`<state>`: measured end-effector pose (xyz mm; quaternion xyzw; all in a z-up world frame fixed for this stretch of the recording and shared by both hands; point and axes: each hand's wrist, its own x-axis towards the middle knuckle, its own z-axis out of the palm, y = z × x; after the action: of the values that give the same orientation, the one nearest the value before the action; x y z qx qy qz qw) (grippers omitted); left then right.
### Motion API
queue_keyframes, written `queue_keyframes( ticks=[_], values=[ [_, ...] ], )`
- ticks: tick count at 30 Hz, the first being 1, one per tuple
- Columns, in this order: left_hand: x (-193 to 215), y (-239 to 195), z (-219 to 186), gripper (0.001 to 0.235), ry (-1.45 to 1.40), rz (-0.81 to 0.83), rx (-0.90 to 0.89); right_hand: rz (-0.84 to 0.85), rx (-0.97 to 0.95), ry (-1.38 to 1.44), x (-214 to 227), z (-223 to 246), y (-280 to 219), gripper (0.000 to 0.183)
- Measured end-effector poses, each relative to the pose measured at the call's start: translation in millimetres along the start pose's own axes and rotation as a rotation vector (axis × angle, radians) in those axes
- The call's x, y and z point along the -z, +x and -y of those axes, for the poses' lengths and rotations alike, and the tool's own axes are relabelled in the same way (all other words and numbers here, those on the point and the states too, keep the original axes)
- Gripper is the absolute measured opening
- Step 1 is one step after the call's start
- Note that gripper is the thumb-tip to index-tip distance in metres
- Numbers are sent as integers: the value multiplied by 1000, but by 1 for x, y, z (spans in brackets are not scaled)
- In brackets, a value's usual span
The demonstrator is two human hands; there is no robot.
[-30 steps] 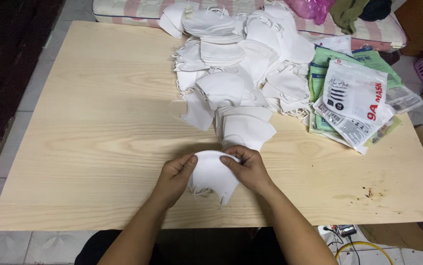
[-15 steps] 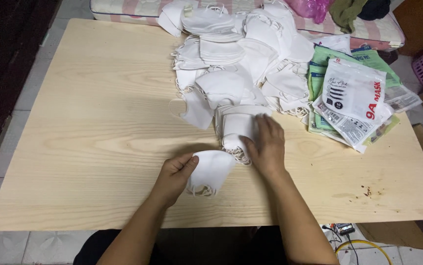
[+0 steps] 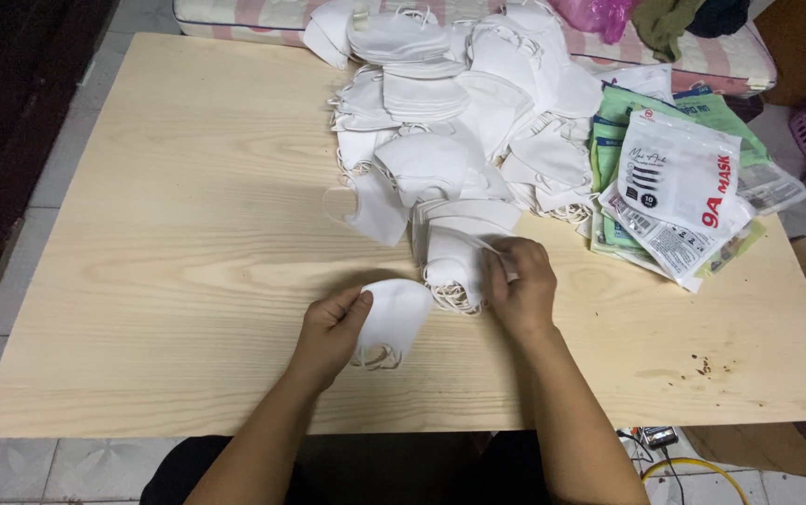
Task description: Stacking and aligning white face masks from a large pile on a wooden table.
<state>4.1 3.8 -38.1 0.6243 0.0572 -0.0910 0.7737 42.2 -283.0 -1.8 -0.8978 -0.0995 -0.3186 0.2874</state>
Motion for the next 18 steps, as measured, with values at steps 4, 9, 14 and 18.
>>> queue_keyframes(
  ticks=[4, 9, 14, 18],
  values=[
    [-2, -6, -19, 25, 65, -88, -56, -40, -302, 364, 9, -3, -3, 18],
    [-8, -15, -47, 27, 132, -183, -152, 43, -576, 907, 18, -17, -11, 24],
    [-1, -5, -25, 26, 10, -118, -72, 183, -641, 1040, 1, 3, -17, 25],
    [-1, 1, -2, 25, -161, -72, 54, 338, -703, 1020, -30, -1, -33, 22]
  ],
)
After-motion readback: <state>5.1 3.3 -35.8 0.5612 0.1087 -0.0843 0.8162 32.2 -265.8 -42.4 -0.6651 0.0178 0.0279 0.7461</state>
